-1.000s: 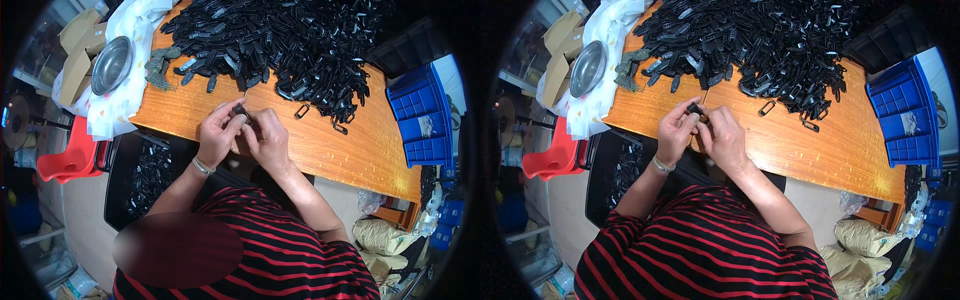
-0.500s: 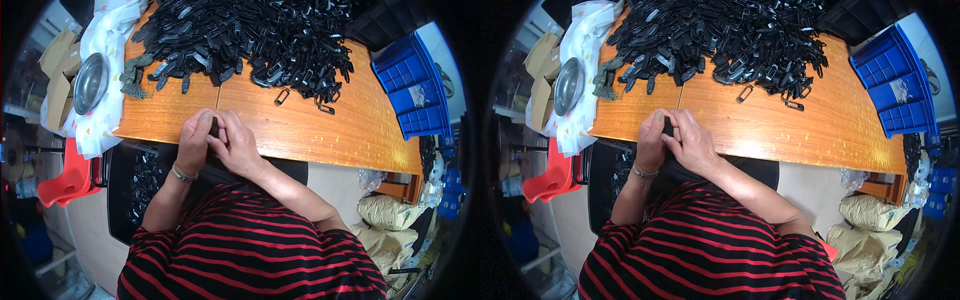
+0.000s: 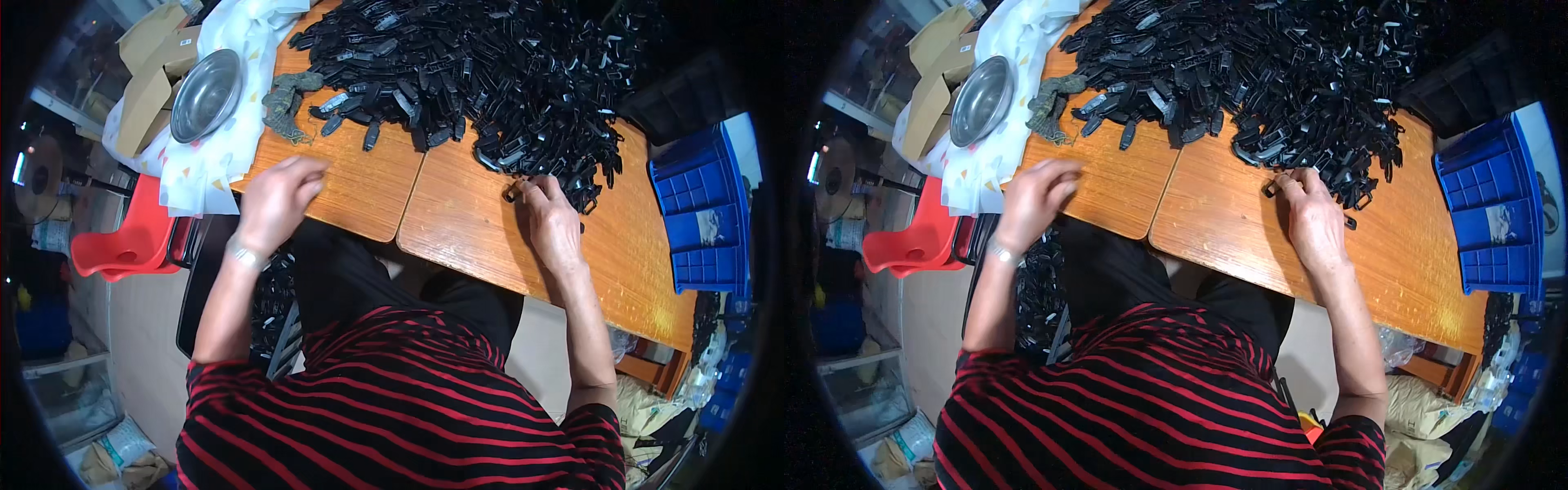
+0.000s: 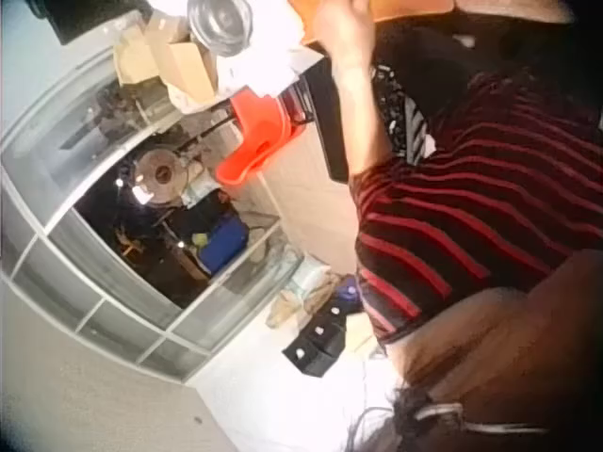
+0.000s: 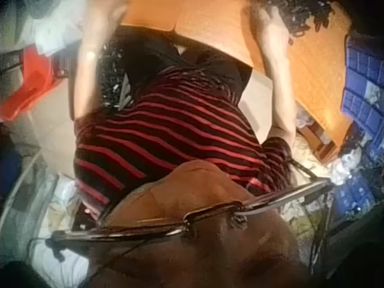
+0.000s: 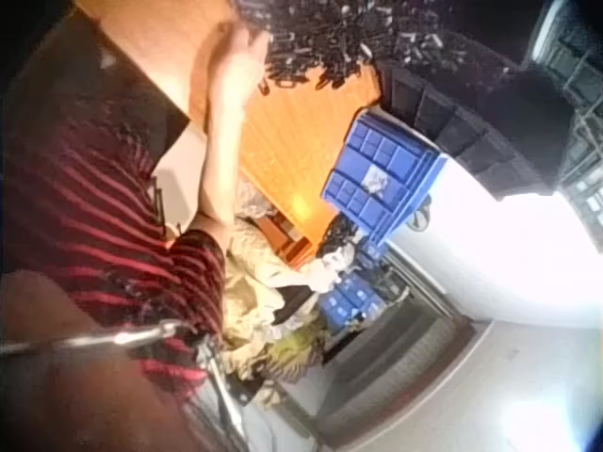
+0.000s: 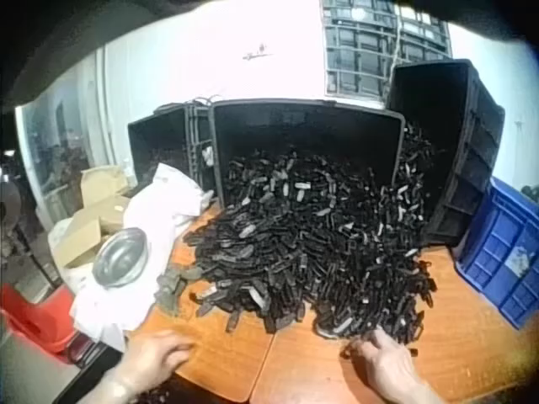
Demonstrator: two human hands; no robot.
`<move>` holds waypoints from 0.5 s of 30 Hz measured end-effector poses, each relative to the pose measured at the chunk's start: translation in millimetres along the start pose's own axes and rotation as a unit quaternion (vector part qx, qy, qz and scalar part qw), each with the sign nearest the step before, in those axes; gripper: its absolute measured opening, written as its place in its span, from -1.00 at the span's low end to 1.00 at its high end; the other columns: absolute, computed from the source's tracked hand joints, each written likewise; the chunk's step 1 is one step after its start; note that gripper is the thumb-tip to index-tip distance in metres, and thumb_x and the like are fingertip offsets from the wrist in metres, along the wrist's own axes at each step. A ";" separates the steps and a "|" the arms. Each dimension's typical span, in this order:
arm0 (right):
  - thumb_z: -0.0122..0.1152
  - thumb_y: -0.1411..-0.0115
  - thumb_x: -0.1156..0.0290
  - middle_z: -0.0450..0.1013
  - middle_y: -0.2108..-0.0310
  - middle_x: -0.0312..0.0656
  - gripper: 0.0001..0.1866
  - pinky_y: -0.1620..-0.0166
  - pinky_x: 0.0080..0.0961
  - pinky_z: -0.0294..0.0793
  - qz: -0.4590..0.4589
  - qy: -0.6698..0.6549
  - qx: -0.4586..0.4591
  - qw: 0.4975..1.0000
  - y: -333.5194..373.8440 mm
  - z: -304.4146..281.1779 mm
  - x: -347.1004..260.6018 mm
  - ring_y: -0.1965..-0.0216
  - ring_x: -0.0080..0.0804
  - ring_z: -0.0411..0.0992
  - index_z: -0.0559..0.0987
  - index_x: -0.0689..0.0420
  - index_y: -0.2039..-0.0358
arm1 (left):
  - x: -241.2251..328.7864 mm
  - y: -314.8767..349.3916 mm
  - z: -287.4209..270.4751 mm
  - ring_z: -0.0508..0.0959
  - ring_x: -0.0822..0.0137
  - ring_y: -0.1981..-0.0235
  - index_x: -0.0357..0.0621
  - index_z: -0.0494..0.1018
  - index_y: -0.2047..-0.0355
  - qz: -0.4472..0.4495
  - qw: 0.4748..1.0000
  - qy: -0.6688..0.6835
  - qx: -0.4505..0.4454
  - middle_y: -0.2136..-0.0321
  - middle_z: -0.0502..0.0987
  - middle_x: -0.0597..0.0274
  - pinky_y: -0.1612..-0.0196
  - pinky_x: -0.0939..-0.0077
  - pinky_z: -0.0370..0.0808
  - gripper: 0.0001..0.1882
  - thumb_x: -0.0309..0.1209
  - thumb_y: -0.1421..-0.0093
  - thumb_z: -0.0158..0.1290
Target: Assembling and inspecting small black hardware components at a workbench.
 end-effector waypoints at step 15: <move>0.20 0.04 0.68 0.39 0.26 -0.02 -0.72 0.24 -0.23 0.51 -0.025 -0.079 -0.095 0.992 -16.6 23.4 -8.0 0.29 0.02 0.47 0.47 0.24 0.25 | -7.2 -87.1 68.8 0.56 -0.01 0.43 -0.21 0.49 0.45 -0.042 0.991 -0.047 0.115 0.47 0.55 0.06 0.35 0.20 0.49 -0.72 -0.26 -0.05 0.27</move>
Point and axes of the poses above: each hand's wrist, its own y-axis away from the middle knuckle, its own z-axis out of the palm, x = y × z, the point moved 10 cm from there along -y, towards the middle knuckle
